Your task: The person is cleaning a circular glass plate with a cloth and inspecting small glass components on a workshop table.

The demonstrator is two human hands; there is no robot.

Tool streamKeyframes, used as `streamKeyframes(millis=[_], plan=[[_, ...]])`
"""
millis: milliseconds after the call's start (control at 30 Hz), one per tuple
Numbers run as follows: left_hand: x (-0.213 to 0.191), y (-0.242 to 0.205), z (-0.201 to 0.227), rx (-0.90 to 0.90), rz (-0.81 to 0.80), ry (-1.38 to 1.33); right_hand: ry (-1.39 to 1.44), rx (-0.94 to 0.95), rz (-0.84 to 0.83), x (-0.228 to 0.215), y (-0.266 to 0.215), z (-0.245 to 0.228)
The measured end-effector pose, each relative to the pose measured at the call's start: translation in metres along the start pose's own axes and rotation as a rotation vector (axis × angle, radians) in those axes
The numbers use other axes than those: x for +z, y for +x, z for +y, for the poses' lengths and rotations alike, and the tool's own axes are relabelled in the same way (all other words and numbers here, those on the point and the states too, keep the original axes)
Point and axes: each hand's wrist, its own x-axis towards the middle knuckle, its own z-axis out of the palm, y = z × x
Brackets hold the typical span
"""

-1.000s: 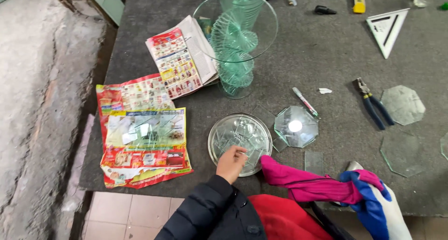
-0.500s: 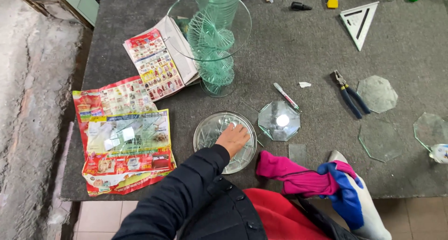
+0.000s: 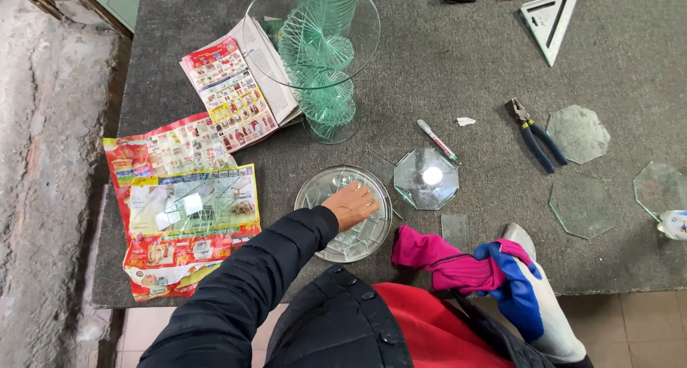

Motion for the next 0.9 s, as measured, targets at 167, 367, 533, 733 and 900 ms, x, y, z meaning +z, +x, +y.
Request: streamKeyframes(millis=[167,367,533,733,900], plan=[[0.005,0.005,-0.002,-0.117,-0.014,-0.065,0.117,0.120,0.007,0.008,0.004,0.001],[0.011,0.016,0.002,-0.310,0.069,-0.145,0.916,0.967,0.265,0.017,0.041,-0.054],[-0.034,0.021,0.023,-0.632,0.168,-0.537,1.073,0.886,0.400,0.016,0.046,-0.059],[-0.101,0.020,0.078,-1.087,0.277,-1.710,-0.019,0.463,0.015,0.000,0.036,-0.026],[-0.125,0.008,0.114,-1.005,0.263,-1.923,-0.009,0.244,-0.016,-0.055,0.059,-0.081]])
